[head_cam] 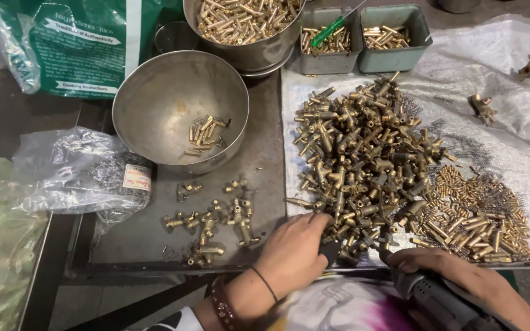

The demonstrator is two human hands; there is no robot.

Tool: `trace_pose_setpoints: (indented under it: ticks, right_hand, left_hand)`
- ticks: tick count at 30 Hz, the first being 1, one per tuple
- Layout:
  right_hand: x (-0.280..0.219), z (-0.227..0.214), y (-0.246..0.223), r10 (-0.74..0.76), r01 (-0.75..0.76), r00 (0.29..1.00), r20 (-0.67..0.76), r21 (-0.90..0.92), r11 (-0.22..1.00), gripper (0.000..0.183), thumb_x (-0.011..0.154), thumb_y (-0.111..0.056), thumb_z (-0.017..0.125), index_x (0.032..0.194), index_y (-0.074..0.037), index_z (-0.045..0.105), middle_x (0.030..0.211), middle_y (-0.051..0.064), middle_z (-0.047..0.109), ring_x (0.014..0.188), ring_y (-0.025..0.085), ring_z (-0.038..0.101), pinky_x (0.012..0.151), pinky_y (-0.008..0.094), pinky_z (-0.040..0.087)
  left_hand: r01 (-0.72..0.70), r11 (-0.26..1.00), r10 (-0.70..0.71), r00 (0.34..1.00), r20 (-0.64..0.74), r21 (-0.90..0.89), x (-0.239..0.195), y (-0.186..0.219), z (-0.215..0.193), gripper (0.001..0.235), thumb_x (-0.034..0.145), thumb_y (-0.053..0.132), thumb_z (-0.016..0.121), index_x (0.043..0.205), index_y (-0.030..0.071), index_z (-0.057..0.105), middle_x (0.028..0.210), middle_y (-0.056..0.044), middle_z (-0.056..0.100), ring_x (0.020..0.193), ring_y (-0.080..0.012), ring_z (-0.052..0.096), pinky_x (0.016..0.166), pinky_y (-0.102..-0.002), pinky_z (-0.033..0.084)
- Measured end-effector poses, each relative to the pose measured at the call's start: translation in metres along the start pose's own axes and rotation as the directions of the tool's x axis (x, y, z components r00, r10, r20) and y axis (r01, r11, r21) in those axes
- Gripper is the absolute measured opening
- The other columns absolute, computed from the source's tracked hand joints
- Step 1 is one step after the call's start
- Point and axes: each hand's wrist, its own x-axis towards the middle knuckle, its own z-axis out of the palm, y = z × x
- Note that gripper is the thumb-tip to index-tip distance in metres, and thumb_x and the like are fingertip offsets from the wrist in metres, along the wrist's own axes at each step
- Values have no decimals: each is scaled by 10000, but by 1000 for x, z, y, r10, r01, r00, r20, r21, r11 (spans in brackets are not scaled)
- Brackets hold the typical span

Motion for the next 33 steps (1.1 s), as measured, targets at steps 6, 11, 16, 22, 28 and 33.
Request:
trace_pose_setpoints:
  ticks: [6,11,16,22,28,33]
  right_hand:
    - [-4,6,6,-77,78,996,-34,27,997,508,799,-118,822,1272,-111,638,1388,109,627,1268,272,621,1058,394,485]
    - [-5,9,16,-100,101,994,-41,35,994,520,795,-109,839,1277,-107,643,1381,110,635,1265,272,625,1060,393,489]
    - [-1,-1,40,-114,114,993,-14,45,992,516,799,-100,854,1276,-108,658,1373,111,648,1257,272,634,1058,396,495]
    - [12,-15,46,-54,55,995,84,-13,998,509,809,-182,874,1260,-142,640,1380,70,655,1233,230,658,1017,367,553]
    - [10,-17,41,15,-6,995,98,-90,996,514,812,-242,873,1263,-164,640,1382,42,660,1228,210,667,1016,365,574]
    - [12,-42,33,-62,59,997,-40,-76,995,478,814,-229,842,1252,-134,676,1366,56,677,1235,241,666,1033,374,552]
  left_hand:
    - [106,994,-104,992,76,-13,2,7,1,468,725,77,624,1187,13,582,1073,-199,660,1088,-398,620,962,-493,489]
    - [78,997,-78,996,33,-19,-5,0,5,381,708,87,643,1079,5,656,1070,-205,653,1089,-406,618,949,-497,490]
    - [77,997,-78,996,51,14,8,-2,5,320,722,114,663,1018,-4,695,1076,-225,640,1070,-417,618,930,-504,497]
    - [67,997,-75,977,198,44,22,-15,6,328,731,113,656,1038,30,740,1091,-209,655,1081,-391,638,971,-482,506]
    - [-10,981,18,999,41,-195,4,-13,-7,475,678,42,662,1143,100,742,1121,-180,653,1100,-376,618,969,-452,507]
    - [-147,723,66,987,-144,-675,2,-19,-40,344,811,-25,718,1146,40,671,1191,-161,700,1155,-317,674,1027,-411,553]
